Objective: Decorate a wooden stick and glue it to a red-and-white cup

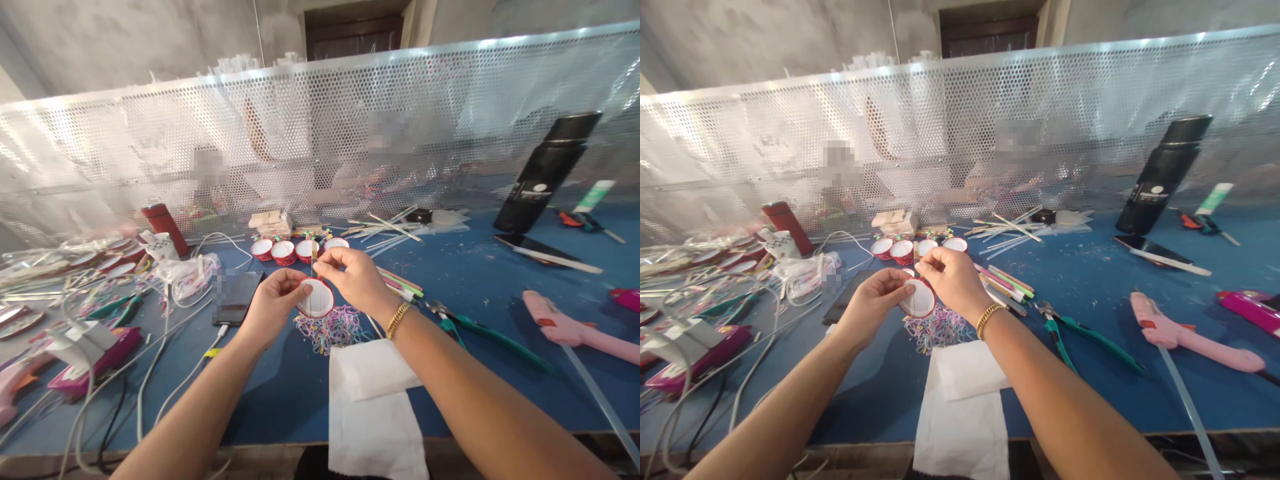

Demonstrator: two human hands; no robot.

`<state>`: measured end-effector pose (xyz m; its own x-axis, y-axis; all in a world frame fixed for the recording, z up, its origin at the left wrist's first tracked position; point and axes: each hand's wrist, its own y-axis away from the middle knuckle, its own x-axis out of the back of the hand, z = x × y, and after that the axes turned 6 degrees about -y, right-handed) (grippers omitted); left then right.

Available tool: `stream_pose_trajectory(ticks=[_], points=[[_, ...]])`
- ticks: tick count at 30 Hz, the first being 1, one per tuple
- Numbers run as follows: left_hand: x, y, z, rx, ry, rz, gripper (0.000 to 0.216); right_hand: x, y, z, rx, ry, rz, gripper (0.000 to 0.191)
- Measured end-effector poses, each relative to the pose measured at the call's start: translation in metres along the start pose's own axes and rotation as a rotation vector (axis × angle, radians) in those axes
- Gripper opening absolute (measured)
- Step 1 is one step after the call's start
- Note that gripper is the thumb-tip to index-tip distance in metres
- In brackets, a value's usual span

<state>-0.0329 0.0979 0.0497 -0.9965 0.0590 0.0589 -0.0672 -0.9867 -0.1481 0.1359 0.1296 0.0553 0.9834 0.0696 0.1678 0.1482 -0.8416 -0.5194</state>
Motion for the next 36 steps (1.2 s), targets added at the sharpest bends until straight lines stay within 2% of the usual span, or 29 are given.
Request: stream_pose_trajectory(ticks=[9, 21, 28, 36], points=[[-0.0011, 0.0008, 0.0011, -0.015, -0.018, 0.014, 0.032, 0.0001, 0.0002, -0.0009, 0.011, -0.001, -0.001, 0.017], [0.0014, -0.0003, -0.0061, -0.069, -0.081, 0.004, 0.043, -0.0023, 0.0012, 0.0003, -0.004, -0.026, -0.001, 0.018], [-0.0001, 0.0007, -0.0051, -0.068, -0.048, 0.037, 0.047, -0.0036, 0.0023, -0.0024, -0.033, -0.063, -0.011, 0.017], [0.0002, -0.0002, -0.0022, -0.108, -0.055, 0.132, 0.047, -0.0068, 0.0044, -0.0039, -0.1, -0.112, -0.036, 0.017]])
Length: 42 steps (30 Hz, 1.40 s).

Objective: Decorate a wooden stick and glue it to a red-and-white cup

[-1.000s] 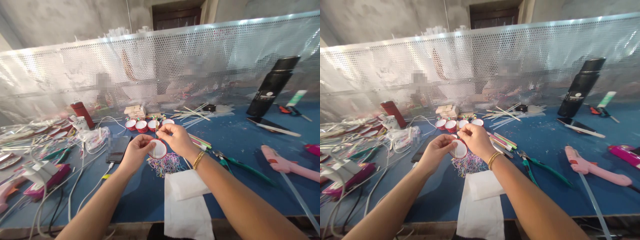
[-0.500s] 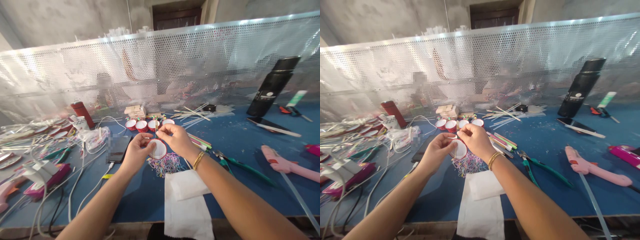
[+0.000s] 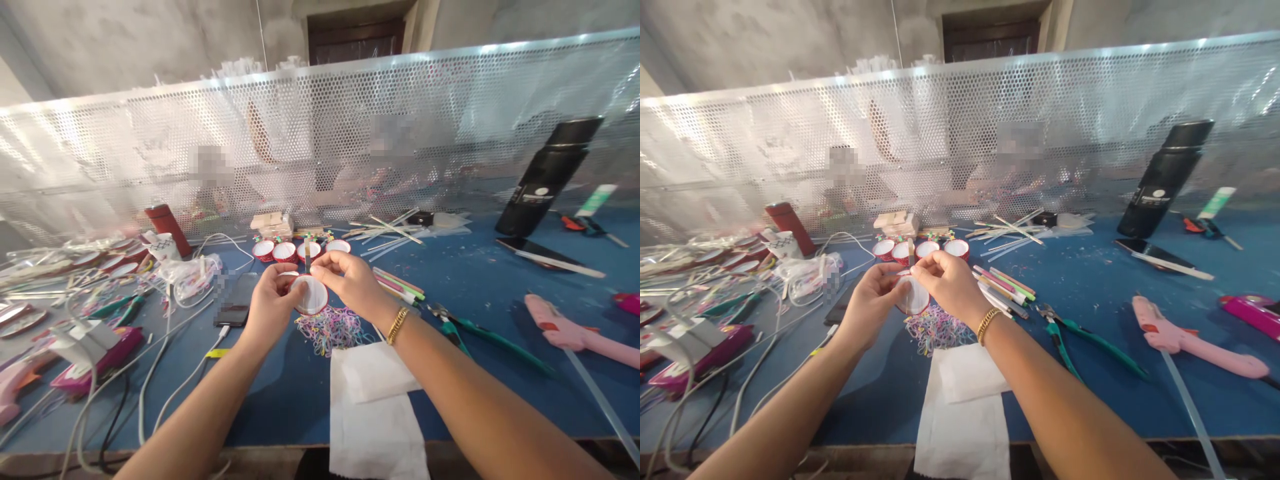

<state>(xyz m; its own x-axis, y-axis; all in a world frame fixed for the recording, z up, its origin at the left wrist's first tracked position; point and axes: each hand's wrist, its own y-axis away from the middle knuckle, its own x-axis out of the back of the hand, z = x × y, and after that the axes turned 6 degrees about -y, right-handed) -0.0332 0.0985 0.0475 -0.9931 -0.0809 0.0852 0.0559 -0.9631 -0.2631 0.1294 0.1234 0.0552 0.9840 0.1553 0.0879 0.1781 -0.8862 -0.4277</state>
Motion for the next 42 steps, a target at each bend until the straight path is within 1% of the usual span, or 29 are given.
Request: stream_pose_trajectory(ticks=[3, 8, 12, 16, 24, 29, 33, 37, 42], points=[[0.002, -0.001, -0.001, -0.02, -0.015, 0.044, 0.051, -0.002, 0.002, -0.001, -0.014, 0.058, -0.031, 0.017], [0.001, -0.001, -0.001, -0.043, -0.043, 0.096, 0.052, -0.01, 0.006, 0.006, -0.011, 0.198, -0.038, 0.013], [0.001, 0.0, 0.0, -0.053, -0.064, 0.1, 0.05, -0.016, 0.009, 0.011, 0.007, 0.3, -0.025, 0.013], [0.001, 0.001, 0.0, -0.063, -0.067, 0.084, 0.049, -0.019, 0.009, 0.013, 0.019, 0.342, 0.01, 0.014], [0.001, 0.001, 0.0, -0.088, -0.092, 0.083, 0.044, -0.02, 0.011, 0.013, 0.03, 0.339, 0.045, 0.016], [0.001, 0.0, -0.002, -0.081, -0.091, 0.063, 0.044, -0.021, 0.011, 0.011, 0.06, 0.255, 0.082, 0.01], [0.001, 0.001, -0.001, -0.067, -0.076, 0.059, 0.045, -0.02, 0.009, 0.011, 0.064, 0.232, 0.096, 0.006], [0.0, 0.001, 0.0, -0.05, -0.05, 0.048, 0.047, -0.019, 0.009, 0.011, 0.059, 0.227, 0.103, 0.007], [-0.001, 0.001, -0.001, -0.054, -0.059, 0.025, 0.044, -0.017, 0.009, 0.009, 0.043, 0.226, 0.092, 0.009]])
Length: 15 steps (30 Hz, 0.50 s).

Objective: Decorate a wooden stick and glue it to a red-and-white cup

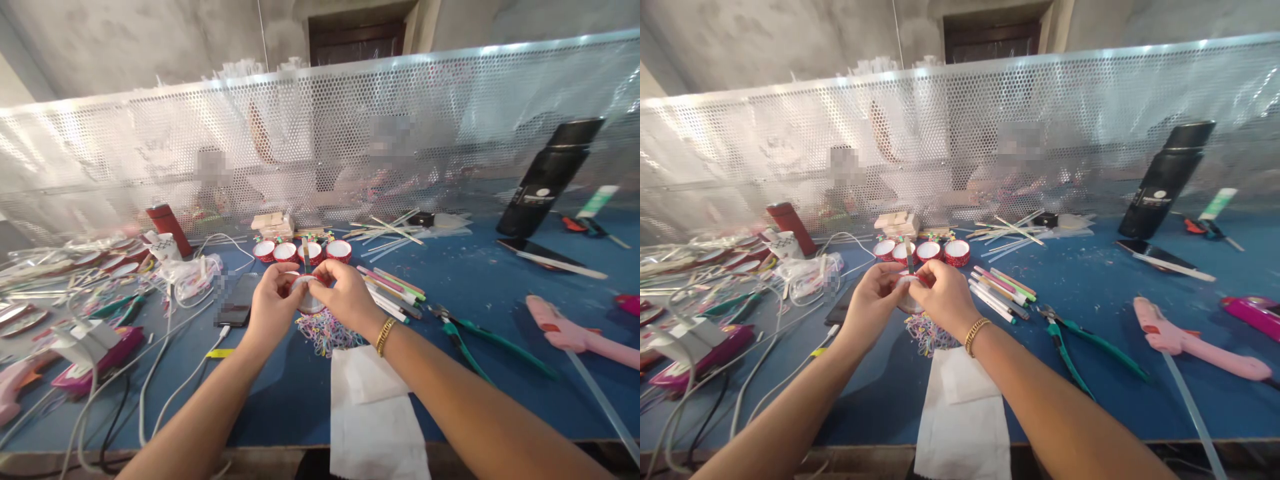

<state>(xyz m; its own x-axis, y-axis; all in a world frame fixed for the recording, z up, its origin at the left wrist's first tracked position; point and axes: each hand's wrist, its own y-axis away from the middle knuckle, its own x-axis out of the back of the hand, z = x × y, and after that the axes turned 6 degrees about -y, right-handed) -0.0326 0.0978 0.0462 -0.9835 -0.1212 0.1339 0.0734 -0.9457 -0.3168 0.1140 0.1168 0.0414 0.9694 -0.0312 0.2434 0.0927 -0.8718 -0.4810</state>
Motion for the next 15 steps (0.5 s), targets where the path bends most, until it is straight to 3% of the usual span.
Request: stream_pose_trajectory(ticks=[15], points=[[0.0021, 0.0013, 0.0034, -0.002, 0.098, -0.059, 0.032, 0.0031, -0.0022, 0.0004, -0.016, -0.037, 0.001, 0.01]])
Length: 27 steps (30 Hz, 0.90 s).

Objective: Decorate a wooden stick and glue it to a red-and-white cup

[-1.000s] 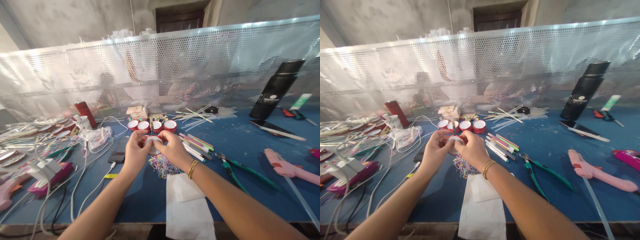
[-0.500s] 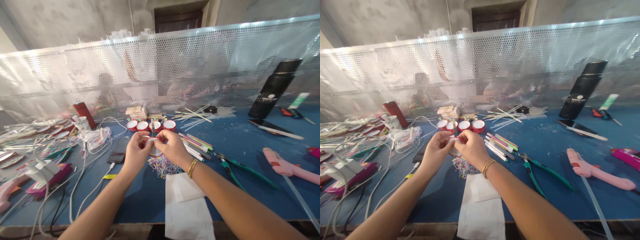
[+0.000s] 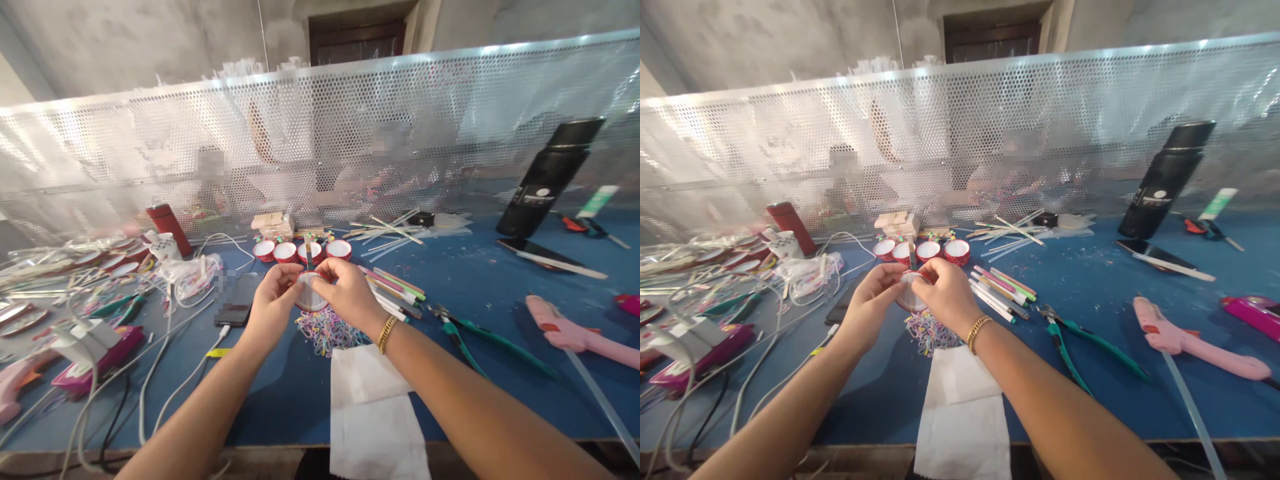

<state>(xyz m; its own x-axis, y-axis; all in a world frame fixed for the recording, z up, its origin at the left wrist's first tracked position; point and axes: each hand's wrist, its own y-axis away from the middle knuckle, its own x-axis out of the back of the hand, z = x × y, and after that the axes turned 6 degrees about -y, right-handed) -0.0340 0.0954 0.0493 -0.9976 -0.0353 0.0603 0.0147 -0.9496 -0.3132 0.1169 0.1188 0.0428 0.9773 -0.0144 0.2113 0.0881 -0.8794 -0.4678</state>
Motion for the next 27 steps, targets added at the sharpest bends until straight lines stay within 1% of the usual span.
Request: stream_pose_trajectory(ticks=[11, 19, 27], points=[[0.0003, -0.0006, -0.0025, -0.039, -0.024, -0.02, 0.032, -0.0006, 0.0005, -0.0012, -0.008, 0.003, 0.009, 0.007], [-0.0004, 0.0006, -0.0013, -0.02, -0.023, -0.03, 0.039, -0.0007, 0.0004, -0.0013, 0.008, -0.008, 0.009, 0.007], [-0.0032, -0.0006, -0.0028, -0.047, -0.065, -0.009, 0.043, -0.003, 0.0005, 0.0011, 0.007, 0.011, 0.002, 0.008]])
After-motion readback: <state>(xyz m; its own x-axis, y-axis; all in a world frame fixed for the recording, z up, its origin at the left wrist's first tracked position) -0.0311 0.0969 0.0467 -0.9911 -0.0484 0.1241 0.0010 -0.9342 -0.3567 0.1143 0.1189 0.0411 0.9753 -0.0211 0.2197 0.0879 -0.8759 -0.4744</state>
